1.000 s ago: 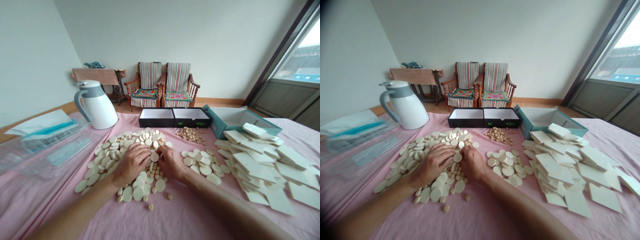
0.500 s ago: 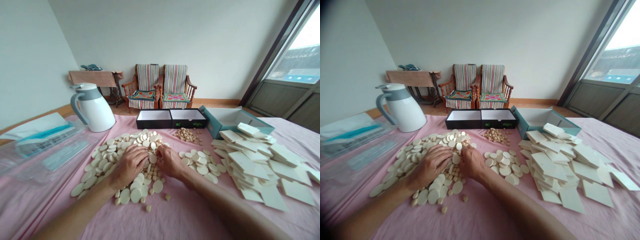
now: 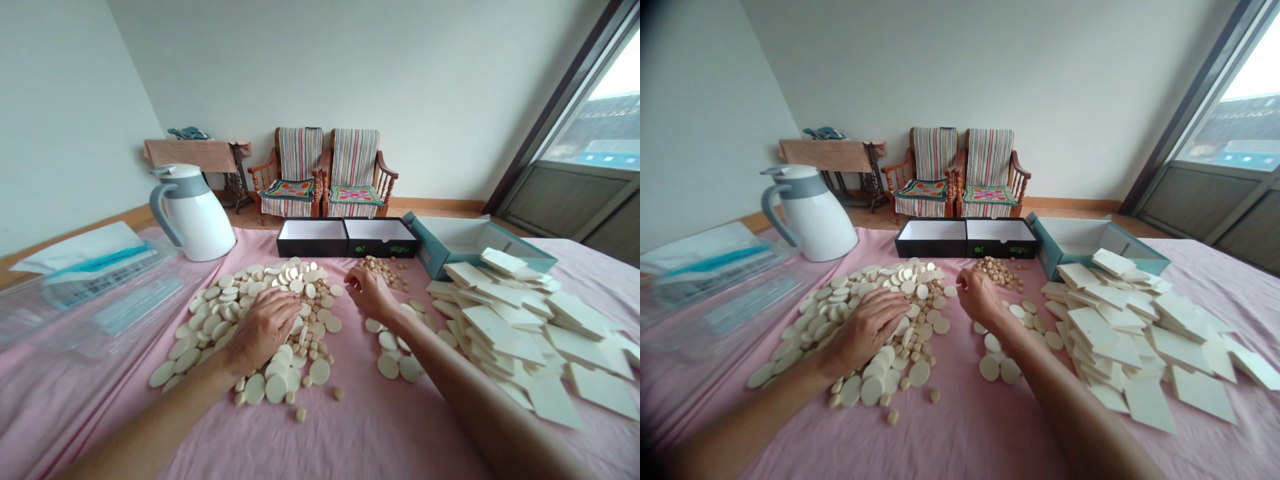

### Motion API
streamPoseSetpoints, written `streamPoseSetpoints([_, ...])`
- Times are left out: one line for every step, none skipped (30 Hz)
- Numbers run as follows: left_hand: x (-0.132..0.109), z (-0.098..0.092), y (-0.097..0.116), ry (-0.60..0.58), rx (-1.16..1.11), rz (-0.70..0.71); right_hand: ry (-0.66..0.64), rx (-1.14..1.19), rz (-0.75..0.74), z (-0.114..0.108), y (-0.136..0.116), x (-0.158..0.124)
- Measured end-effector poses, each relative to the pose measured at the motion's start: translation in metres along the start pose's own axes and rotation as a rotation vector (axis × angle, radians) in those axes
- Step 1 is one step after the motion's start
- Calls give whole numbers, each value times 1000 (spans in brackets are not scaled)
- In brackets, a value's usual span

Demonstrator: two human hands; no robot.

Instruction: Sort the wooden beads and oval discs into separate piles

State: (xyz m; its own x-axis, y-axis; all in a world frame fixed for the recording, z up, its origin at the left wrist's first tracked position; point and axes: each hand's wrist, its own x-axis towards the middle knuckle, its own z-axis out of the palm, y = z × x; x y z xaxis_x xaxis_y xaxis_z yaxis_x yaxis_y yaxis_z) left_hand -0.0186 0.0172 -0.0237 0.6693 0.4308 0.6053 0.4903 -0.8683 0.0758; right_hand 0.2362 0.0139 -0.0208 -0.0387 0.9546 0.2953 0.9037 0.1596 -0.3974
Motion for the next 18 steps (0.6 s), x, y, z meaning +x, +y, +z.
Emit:
streamPoseSetpoints([0,0,0,0,2,1,-26,17,-36,4,-3,-1])
streamPoseSetpoints([0,0,0,-1,4,2,-39,17,-68,7,-7,-2])
streamPoseSetpoints([0,0,0,-4,5,2,-51,3,-101,10,-9,-3])
streamPoseSetpoints([0,0,-1,-5,6,2,-70,-16,-132,12,-11,-5])
streamPoseSetpoints([0,0,-1,-6,5,3,-100,-33,-160,14,-12,-6])
streamPoseSetpoints([0,0,-1,-8,3,5,-132,-47,-179,15,-13,-6])
streamPoseSetpoints([0,0,-2,-8,1,5,-160,-59,-192,15,-13,-7])
streamPoseSetpoints([-1,1,-2,-8,0,6,-178,-68,-199,15,-14,-8])
streamPoseSetpoints([-1,1,-2,-7,-1,5,-183,-79,-202,15,-15,-8])
streamPoseSetpoints([-1,1,-3,-7,-3,5,-179,-90,-194,15,-16,-9])
streamPoseSetpoints([-1,1,-3,-7,-4,5,-173,-101,-181,14,-17,-9])
streamPoseSetpoints([-1,1,-3,-7,-5,5,-168,-109,-161,12,-18,-9])
streamPoseSetpoints([-1,1,-3,-11,-6,4,-166,-112,-141,10,-18,-9])
streamPoseSetpoints([0,1,-3,-14,-6,2,-165,-109,-119,6,-18,-9])
streamPoseSetpoints([0,1,-3,-16,-5,0,-165,-102,-100,0,-18,-9])
streamPoseSetpoints([0,1,-3,-18,-3,0,-170,-91,-89,-7,-16,-9])
streamPoseSetpoints([0,1,-3,-17,-1,0,-178,-81,-80,-17,-14,-10])
streamPoseSetpoints([0,1,-3,-14,0,3,-190,-75,-75,-28,-12,-12])
